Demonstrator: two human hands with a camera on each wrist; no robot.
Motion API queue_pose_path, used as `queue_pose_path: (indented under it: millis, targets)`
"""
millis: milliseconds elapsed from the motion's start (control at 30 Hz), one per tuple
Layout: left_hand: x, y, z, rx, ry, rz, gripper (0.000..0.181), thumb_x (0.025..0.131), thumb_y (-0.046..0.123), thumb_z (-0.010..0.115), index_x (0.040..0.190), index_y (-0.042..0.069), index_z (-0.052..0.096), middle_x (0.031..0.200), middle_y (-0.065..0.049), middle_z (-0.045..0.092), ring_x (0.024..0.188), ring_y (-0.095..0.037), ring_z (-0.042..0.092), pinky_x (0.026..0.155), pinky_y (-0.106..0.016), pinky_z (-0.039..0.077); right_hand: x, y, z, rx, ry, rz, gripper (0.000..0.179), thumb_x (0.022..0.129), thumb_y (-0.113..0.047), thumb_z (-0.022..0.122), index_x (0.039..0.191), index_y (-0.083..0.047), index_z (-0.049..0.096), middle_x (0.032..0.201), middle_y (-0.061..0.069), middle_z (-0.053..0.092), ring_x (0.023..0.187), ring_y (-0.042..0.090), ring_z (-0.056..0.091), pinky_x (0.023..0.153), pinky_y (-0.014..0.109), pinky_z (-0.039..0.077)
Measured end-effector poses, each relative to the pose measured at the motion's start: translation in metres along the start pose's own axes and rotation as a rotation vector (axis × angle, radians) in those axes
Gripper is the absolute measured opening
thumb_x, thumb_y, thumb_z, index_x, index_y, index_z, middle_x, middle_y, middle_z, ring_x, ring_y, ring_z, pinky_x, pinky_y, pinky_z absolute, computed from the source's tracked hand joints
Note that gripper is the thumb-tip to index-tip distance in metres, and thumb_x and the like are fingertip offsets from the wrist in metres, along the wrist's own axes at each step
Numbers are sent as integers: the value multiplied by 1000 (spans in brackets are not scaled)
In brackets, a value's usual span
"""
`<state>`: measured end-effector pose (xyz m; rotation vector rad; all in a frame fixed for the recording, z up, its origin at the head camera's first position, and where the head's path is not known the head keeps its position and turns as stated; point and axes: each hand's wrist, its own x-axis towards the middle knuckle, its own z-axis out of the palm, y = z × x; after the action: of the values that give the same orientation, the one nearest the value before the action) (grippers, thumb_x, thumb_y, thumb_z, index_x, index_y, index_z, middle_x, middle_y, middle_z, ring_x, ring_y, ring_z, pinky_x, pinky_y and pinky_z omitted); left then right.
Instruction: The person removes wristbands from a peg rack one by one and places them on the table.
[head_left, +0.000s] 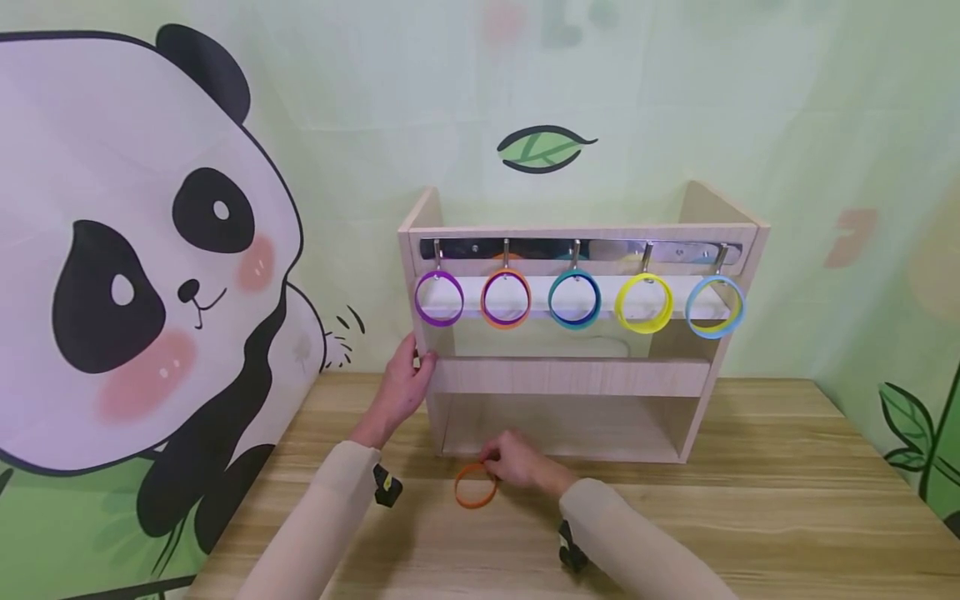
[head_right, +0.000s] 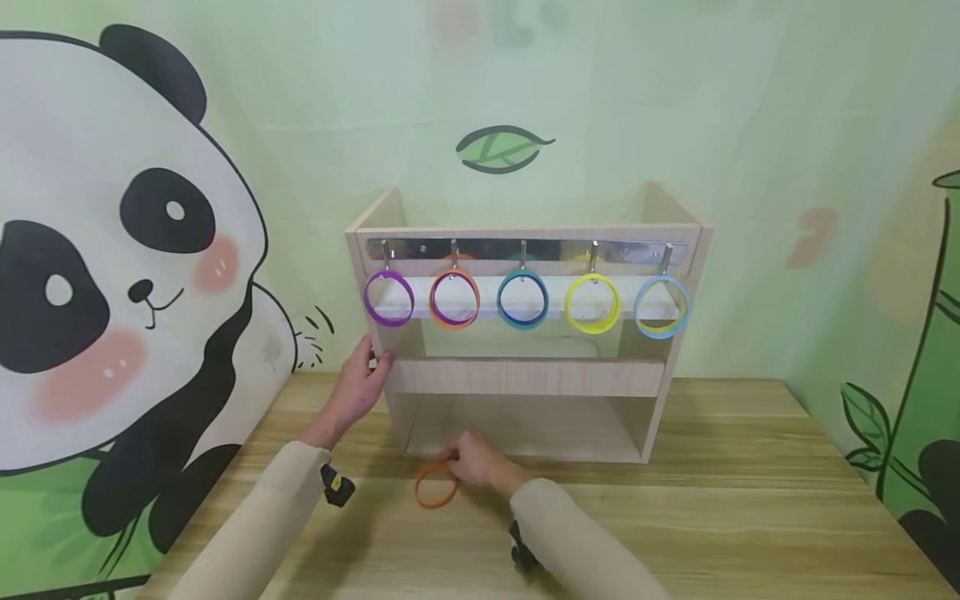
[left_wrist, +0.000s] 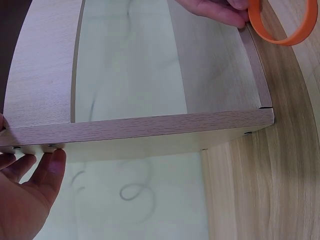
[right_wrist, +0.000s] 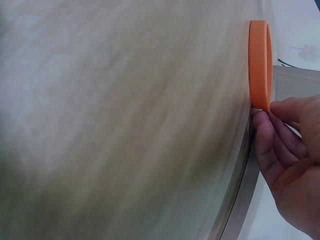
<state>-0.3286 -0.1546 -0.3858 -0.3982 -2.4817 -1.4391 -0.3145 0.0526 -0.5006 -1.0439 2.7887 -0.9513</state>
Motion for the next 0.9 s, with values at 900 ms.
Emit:
queue_pose_path:
  millis: [900]
  targets:
    - [2,-2,1,-15,20,12,48,99,23,42,145,11,31,139,-12,42,120,-28,48,90,-40,50,-30,-51,-81,-73,130,-144,13,87,-10,66,98,-7,72,89,1,69,73,6,59,64,19,51]
